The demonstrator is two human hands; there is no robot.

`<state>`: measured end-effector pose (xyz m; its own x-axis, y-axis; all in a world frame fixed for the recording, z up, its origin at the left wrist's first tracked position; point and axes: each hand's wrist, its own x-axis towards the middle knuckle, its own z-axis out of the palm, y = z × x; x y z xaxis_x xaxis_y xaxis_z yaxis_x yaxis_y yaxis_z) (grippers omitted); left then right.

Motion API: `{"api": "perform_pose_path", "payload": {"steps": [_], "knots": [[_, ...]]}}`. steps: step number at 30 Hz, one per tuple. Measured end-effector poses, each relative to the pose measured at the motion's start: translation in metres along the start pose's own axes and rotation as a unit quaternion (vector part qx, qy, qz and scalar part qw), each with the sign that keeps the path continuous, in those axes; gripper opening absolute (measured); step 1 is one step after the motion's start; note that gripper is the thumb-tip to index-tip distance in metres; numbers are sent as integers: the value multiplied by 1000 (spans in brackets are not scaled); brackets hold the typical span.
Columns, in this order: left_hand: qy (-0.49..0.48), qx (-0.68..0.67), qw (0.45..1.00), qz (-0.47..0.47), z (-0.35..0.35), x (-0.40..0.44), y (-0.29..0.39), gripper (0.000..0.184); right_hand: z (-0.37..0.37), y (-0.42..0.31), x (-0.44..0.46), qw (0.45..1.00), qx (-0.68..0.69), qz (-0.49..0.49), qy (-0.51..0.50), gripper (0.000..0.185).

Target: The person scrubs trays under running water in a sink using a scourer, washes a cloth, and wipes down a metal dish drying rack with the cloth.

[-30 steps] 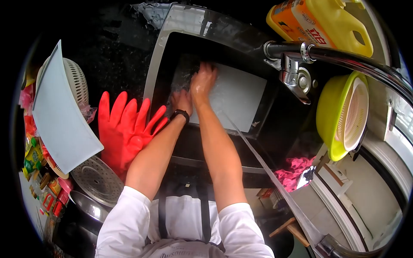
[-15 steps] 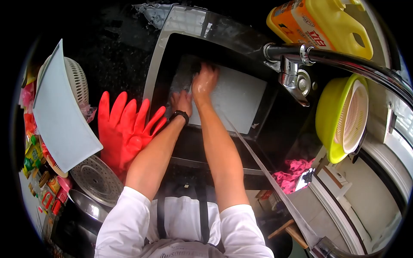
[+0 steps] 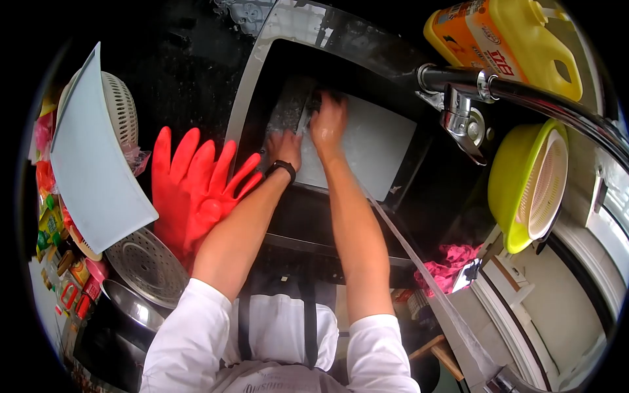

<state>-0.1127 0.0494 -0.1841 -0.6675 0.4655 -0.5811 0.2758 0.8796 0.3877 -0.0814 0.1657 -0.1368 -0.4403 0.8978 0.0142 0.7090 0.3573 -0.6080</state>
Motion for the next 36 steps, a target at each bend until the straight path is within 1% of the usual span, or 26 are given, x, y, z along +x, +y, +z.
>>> {"api": "perform_pose_path", "payload": {"steps": [2,3,6,7,8,10,11,12,14,15,17,18,20,21,23,24,26,27,28,30,31,32,34,35,36], "knots": [[20,-27,999,6,-6,-2,5,29,-19,-4,-6,988,-57,-4,-141,45],[18,-26,999,10,-8,-2,6,30,-16,6,-18,988,-41,-85,-125,43],[14,-26,999,24,-7,-1,3,30,-13,2,-16,990,-41,-72,-116,43],[20,-15,1000,17,-3,0,3,31,-6,1,-7,992,-48,-105,-53,32],[22,-15,1000,16,1,4,0,31,0,3,4,992,-47,-107,-53,32],[11,-9,1000,10,-1,0,1,32,4,3,19,994,-56,-91,-5,30],[12,-10,1000,6,1,2,0,32,6,1,19,990,-49,-124,34,30],[5,-7,1000,4,2,-1,-2,32,5,1,10,991,-51,-119,30,30],[32,-18,999,16,2,0,0,30,-2,-1,-2,992,-71,-81,-63,41],[32,-21,999,15,1,0,1,30,-4,1,-8,992,-73,-83,-64,41],[14,-23,999,18,-3,0,2,29,-6,8,-18,987,-42,-120,-98,41],[19,-28,999,19,-1,2,2,29,-4,7,-7,986,-43,-127,-96,41],[44,-27,998,37,4,-1,-2,28,4,4,9,991,-58,-123,-15,41],[32,-32,999,28,1,-1,0,28,5,-2,12,990,-56,-126,-18,41],[25,-29,999,19,-5,1,1,28,3,-14,5,992,-85,-95,-3,36],[19,-32,999,15,-3,-3,1,29,-1,-8,-9,992,-89,-88,-7,36],[18,-26,999,31,-7,1,3,29,-10,2,-19,989,-56,-90,-108,39],[15,-40,999,22,-8,-2,4,29,-21,-8,-25,993,-22,-36,-110,42],[9,-52,998,15,-7,-5,5,29,-23,-8,-21,993,-26,-39,-107,42],[11,-54,998,15,-10,-3,7,29,-18,-8,-12,1000,15,-7,-7,42],[-1,-45,999,7,-13,-2,9,29,-13,-7,-2,1000,5,-16,8,44],[-17,-34,999,-1,-16,-5,9,28,-4,-8,6,1000,8,-12,6,44],[-8,-31,999,3,-8,-1,3,28,12,-4,15,999,-39,-26,-26,46],[2,-30,1000,7,-5,0,1,28,14,-1,13,999,-40,-25,-26,46],[11,-30,999,10,-6,-1,4,29,14,2,13,997,-48,-59,-32,47]]}}
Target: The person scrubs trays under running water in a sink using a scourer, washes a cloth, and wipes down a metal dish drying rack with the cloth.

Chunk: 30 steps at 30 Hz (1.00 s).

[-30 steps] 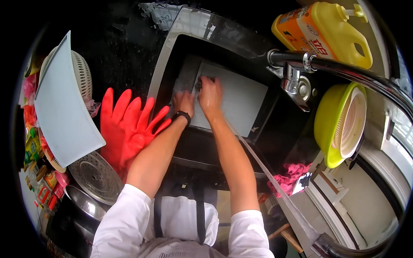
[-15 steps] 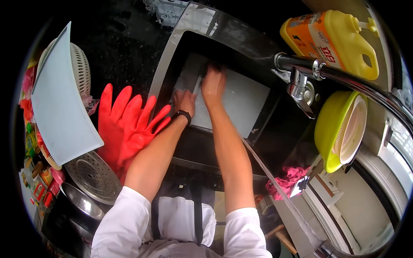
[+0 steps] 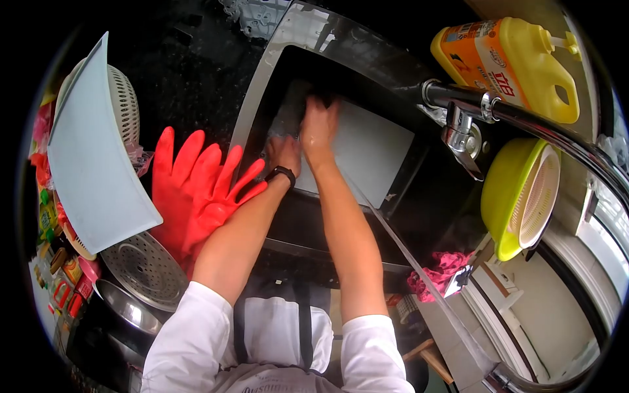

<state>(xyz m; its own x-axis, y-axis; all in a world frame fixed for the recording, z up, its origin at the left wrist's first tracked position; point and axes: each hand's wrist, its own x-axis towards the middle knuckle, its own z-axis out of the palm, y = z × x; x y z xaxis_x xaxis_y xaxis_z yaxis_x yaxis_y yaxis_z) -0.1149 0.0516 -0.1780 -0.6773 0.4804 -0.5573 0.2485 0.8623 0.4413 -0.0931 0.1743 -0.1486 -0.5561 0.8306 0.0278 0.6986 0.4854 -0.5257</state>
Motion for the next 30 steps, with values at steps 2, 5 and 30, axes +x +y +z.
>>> {"api": "perform_pose_path", "payload": {"steps": [2,5,30], "knots": [[-2,-15,1000,14,-4,-7,4,27,-6,8,-1,997,-25,-66,-6,48],[-12,-31,999,-15,-4,-3,5,28,-16,25,6,999,-47,-3,17,49],[7,1,1000,-11,6,1,3,29,-10,-2,-41,976,-111,-184,-34,34]]}}
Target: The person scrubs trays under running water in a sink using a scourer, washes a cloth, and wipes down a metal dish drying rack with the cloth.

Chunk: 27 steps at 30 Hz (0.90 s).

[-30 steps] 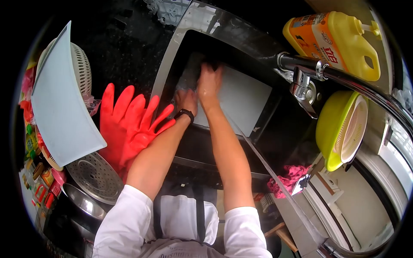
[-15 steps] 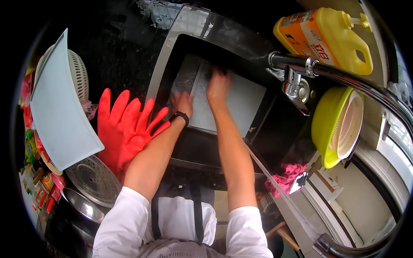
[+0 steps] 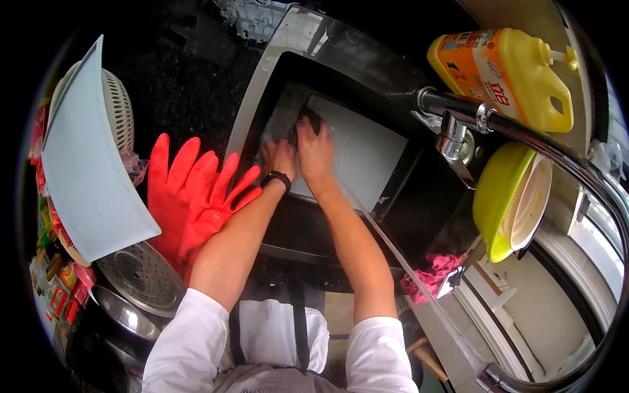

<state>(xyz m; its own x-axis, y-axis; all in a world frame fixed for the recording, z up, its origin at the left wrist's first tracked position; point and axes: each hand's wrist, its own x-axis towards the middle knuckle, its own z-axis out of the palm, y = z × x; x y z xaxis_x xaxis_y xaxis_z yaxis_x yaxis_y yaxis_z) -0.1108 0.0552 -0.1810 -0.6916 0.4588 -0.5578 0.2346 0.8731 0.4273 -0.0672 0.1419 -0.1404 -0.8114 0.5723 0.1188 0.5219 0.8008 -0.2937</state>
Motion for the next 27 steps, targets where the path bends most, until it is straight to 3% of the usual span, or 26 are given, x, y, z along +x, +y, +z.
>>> {"api": "perform_pose_path", "payload": {"steps": [6,9,12,18,20,24,27], "knots": [[1,-38,999,-9,-12,-8,5,27,-1,2,17,997,-7,74,-33,35],[0,29,999,17,-8,-2,3,30,-1,-5,5,999,-19,25,-3,40],[-5,20,1000,-1,-6,-2,5,28,3,11,26,994,-62,62,-64,41],[18,-8,1000,1,0,-2,-1,26,2,-12,-2,996,-49,61,-45,42],[-15,19,1000,-1,-1,-1,-1,33,5,1,2,997,-49,33,-51,41],[-17,32,999,-4,1,4,-3,31,11,5,28,990,-50,111,-69,30],[-32,24,999,12,-6,1,0,33,2,16,-15,993,-73,67,-58,33]]}}
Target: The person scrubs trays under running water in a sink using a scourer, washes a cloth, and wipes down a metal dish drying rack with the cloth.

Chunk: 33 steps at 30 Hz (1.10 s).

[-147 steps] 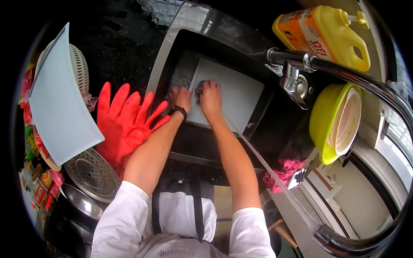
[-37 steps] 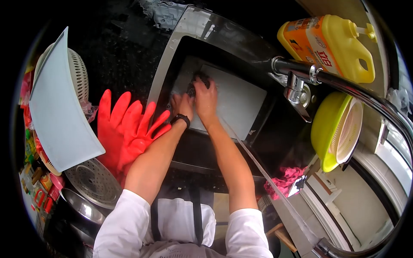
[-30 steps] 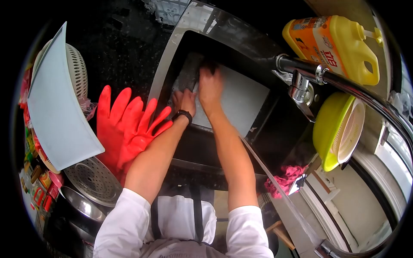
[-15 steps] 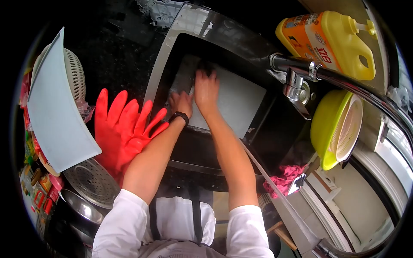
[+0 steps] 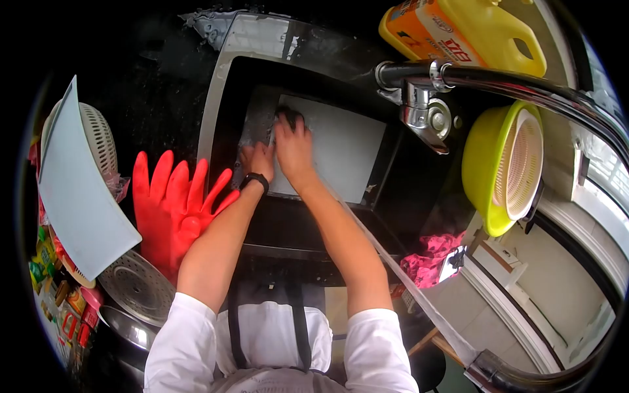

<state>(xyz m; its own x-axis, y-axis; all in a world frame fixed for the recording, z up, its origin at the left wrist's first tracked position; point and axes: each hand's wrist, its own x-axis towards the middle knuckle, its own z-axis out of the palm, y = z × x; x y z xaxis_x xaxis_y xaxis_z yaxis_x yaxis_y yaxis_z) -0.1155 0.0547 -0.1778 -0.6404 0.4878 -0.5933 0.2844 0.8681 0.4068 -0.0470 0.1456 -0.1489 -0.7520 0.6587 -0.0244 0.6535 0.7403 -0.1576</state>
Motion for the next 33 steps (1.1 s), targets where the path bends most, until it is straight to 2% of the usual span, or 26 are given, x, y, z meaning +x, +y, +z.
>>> {"api": "perform_pose_path", "payload": {"steps": [1,3,5,6,8,9,11,13,15,20,23,25,27,28,33], "knots": [[-8,-6,1000,0,0,-1,-1,34,1,13,-13,1000,1,-29,6,36],[-2,11,1000,11,9,2,-5,36,-26,43,-21,982,80,166,-42,39],[58,-34,998,15,14,2,-8,26,14,115,-55,982,50,76,166,40],[58,-34,998,16,13,1,-7,26,4,114,-49,982,49,76,166,40],[47,-35,998,-1,9,0,-3,27,-25,105,-31,957,27,287,5,41],[46,-35,998,-2,8,-1,-2,27,-15,104,-31,957,27,287,4,41],[39,-19,999,-2,7,-2,-1,27,21,97,-26,968,-71,230,70,44],[49,-14,999,0,11,1,-4,28,11,77,-17,969,-33,225,92,46],[53,-11,998,6,15,0,-6,28,-4,60,-17,982,60,173,46,47],[-6,-20,1000,-7,2,1,-1,33,8,4,13,997,16,28,68,47],[-13,-24,1000,-1,4,0,-6,31,7,24,16,997,27,-15,73,44],[27,-32,999,19,6,0,-6,28,0,53,10,998,22,-21,56,42],[18,-38,999,11,3,-1,-2,29,-4,78,2,997,-43,-46,33,41],[16,-39,999,8,2,-1,-1,29,-8,88,-4,999,-30,-26,-3,54],[10,-37,999,2,4,0,-3,30,-19,142,-31,997,-69,9,-30,58]]}}
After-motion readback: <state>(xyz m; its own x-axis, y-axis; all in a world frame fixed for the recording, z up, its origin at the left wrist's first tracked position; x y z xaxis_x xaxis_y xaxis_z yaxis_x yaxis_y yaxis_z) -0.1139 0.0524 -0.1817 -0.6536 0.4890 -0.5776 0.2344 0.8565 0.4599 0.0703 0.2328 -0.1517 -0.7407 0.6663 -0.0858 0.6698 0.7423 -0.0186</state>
